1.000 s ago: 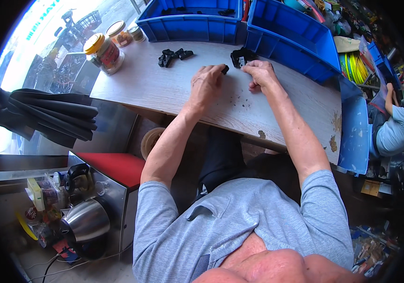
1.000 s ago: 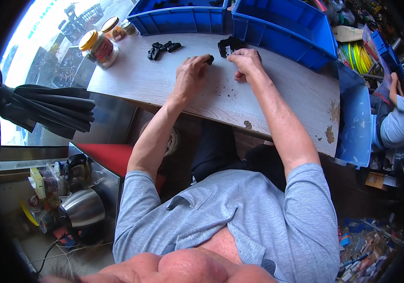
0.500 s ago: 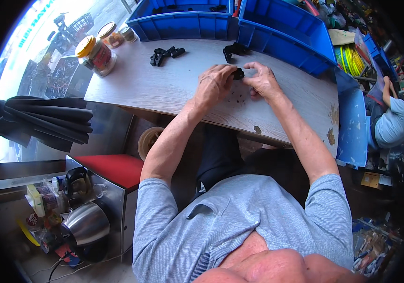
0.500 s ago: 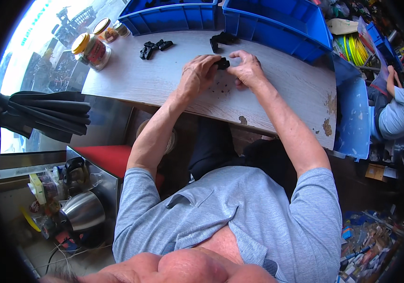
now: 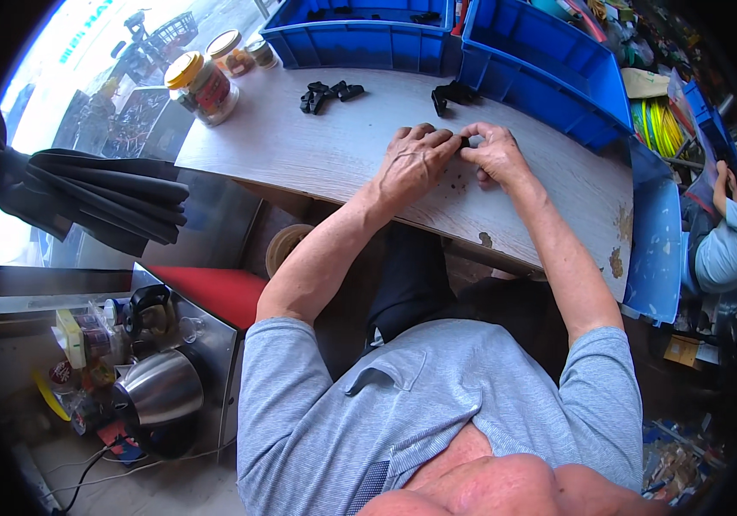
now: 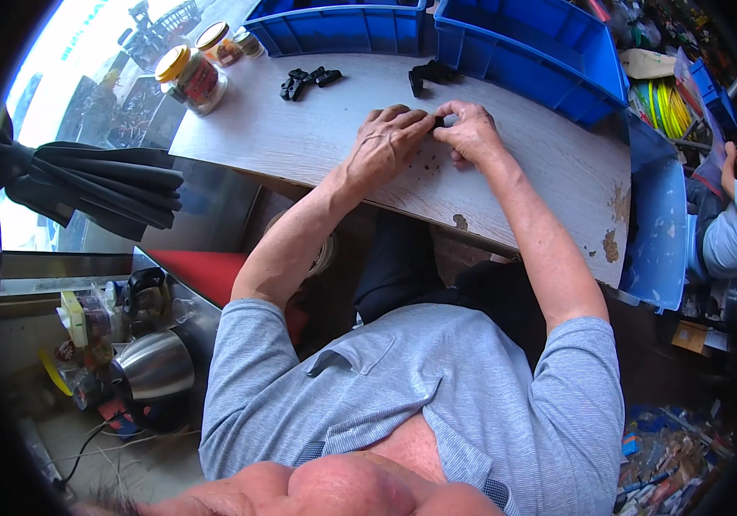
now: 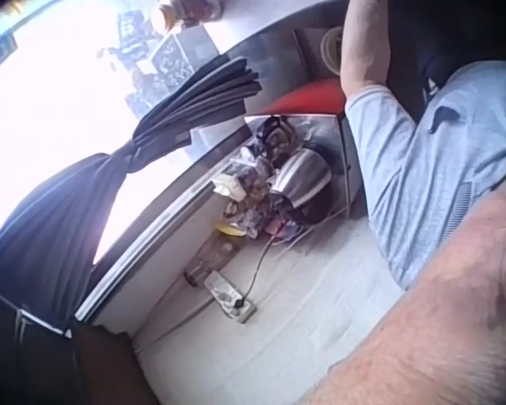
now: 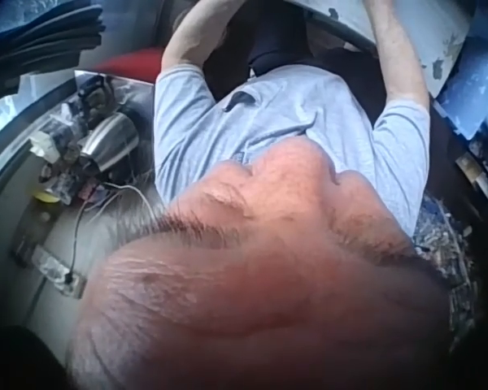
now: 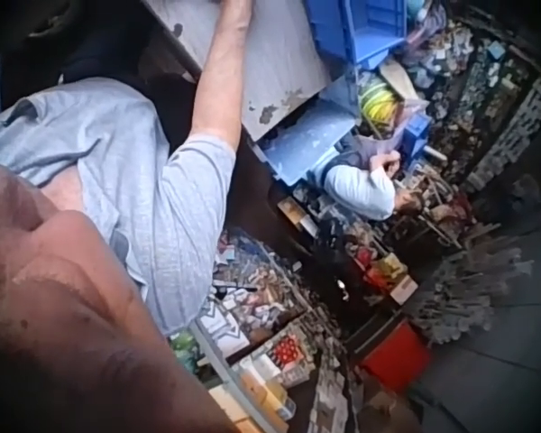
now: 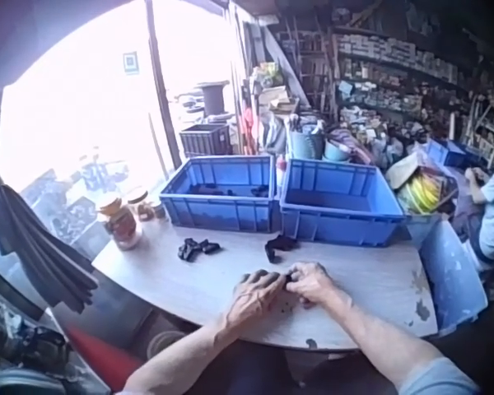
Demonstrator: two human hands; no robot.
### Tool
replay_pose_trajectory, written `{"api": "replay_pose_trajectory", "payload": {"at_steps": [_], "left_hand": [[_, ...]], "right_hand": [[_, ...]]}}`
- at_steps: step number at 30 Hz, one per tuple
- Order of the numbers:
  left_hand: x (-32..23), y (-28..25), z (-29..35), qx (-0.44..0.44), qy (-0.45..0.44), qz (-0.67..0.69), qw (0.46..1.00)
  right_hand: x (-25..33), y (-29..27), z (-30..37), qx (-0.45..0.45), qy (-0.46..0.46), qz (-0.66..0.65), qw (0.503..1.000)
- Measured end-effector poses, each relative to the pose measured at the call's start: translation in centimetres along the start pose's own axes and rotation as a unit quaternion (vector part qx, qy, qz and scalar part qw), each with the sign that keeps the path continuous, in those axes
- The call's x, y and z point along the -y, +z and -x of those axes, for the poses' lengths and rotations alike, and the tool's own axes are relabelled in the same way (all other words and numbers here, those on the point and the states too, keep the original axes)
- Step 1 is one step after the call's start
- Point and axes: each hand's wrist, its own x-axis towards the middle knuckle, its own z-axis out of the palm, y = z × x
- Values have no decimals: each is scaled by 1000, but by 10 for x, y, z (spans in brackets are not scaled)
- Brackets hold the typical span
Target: Assemble small black plastic components by hand at a production workbench.
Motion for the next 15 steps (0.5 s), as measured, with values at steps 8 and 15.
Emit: {"api": "replay_pose_trajectory", "payload": {"at_steps": [8, 15], "left_hand": [[51, -9, -9, -172, -160, -134, 963], [121, -15, -2, -78, -222, -222, 946]], "right_hand": [[0, -1, 13, -7, 8, -12, 1000], [-37, -52, 26, -85, 46, -194, 976]]}}
